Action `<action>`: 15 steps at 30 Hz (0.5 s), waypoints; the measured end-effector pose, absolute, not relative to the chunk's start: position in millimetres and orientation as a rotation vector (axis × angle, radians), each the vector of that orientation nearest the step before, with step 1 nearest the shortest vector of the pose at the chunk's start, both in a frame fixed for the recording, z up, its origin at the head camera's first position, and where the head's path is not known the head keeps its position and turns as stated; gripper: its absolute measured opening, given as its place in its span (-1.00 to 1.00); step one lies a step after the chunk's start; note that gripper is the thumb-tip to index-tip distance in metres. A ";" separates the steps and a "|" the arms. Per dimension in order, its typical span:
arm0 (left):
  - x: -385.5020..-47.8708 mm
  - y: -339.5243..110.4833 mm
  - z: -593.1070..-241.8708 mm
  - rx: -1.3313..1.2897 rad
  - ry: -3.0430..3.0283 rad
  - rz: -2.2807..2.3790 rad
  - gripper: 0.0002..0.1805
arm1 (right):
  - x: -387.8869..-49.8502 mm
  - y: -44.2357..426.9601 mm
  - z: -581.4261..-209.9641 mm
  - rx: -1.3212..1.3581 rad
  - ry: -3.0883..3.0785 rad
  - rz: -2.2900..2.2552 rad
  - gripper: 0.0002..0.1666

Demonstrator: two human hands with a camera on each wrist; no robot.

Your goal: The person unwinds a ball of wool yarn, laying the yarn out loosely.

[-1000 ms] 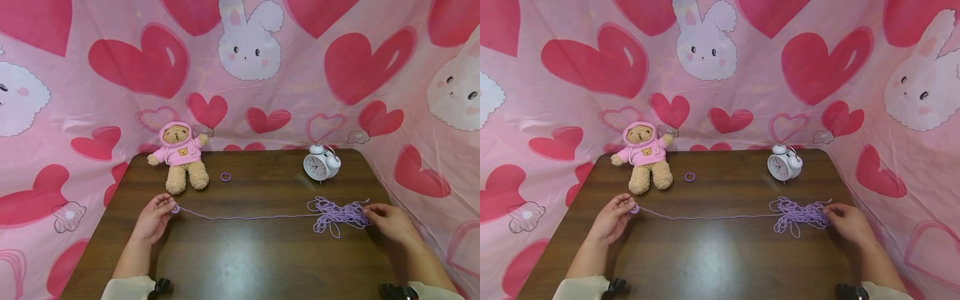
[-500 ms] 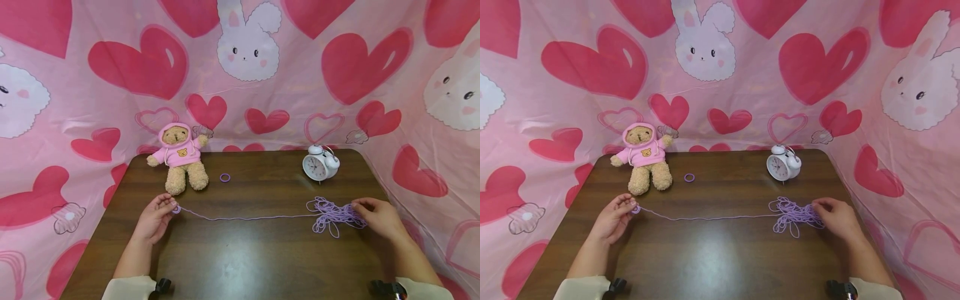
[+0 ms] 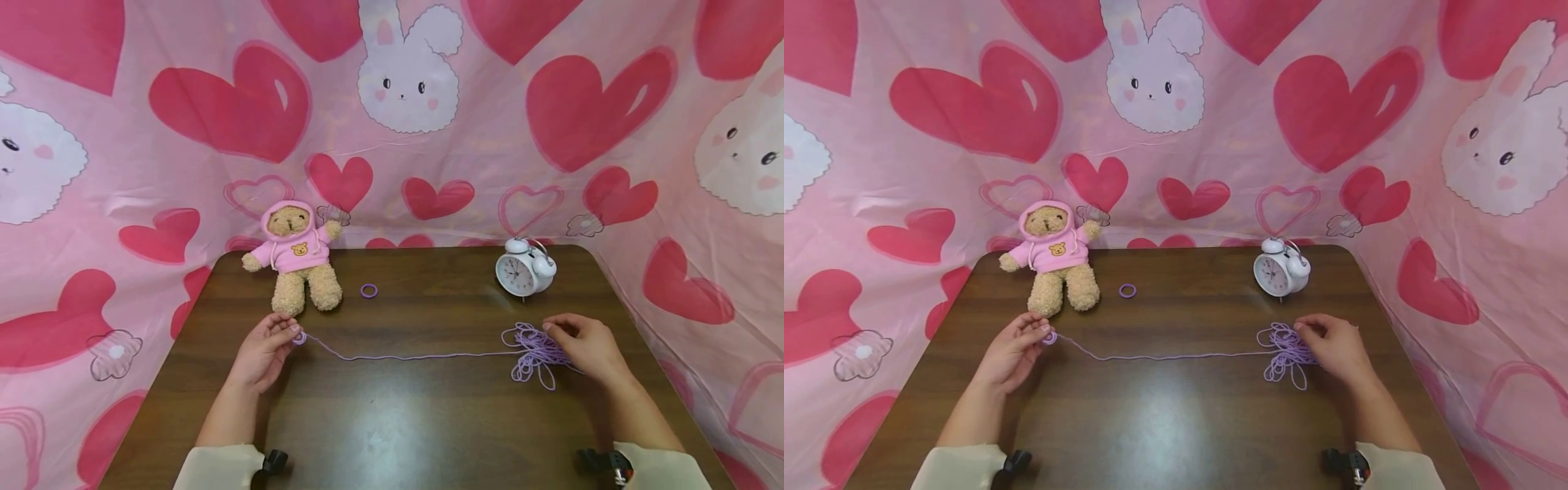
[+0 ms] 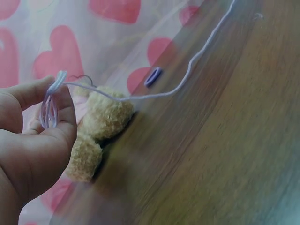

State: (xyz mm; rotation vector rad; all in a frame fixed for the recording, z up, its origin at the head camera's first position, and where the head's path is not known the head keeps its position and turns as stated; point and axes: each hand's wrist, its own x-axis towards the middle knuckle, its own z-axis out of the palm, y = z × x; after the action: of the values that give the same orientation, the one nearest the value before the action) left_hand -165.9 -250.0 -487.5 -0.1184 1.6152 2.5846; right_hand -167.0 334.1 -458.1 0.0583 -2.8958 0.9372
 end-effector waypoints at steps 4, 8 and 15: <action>-167.8 -245.2 -488.5 -0.098 1.605 2.581 -0.77 | -172.2 317.3 -459.0 0.082 -2.883 0.981 -0.71; -169.2 -239.1 -489.3 -0.104 1.609 2.568 -0.75 | -177.5 298.4 -457.4 0.104 -2.866 1.047 -0.74; -170.5 -227.6 -489.1 -0.131 1.629 2.535 -0.72 | -186.5 268.0 -457.1 0.159 -2.840 1.138 -0.80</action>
State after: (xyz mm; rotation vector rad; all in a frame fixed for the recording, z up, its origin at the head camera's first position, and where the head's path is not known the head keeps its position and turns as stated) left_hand -170.5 -227.6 -489.1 -0.1309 1.6286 2.5348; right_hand -186.5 268.0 -457.1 0.1585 -2.8398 1.1378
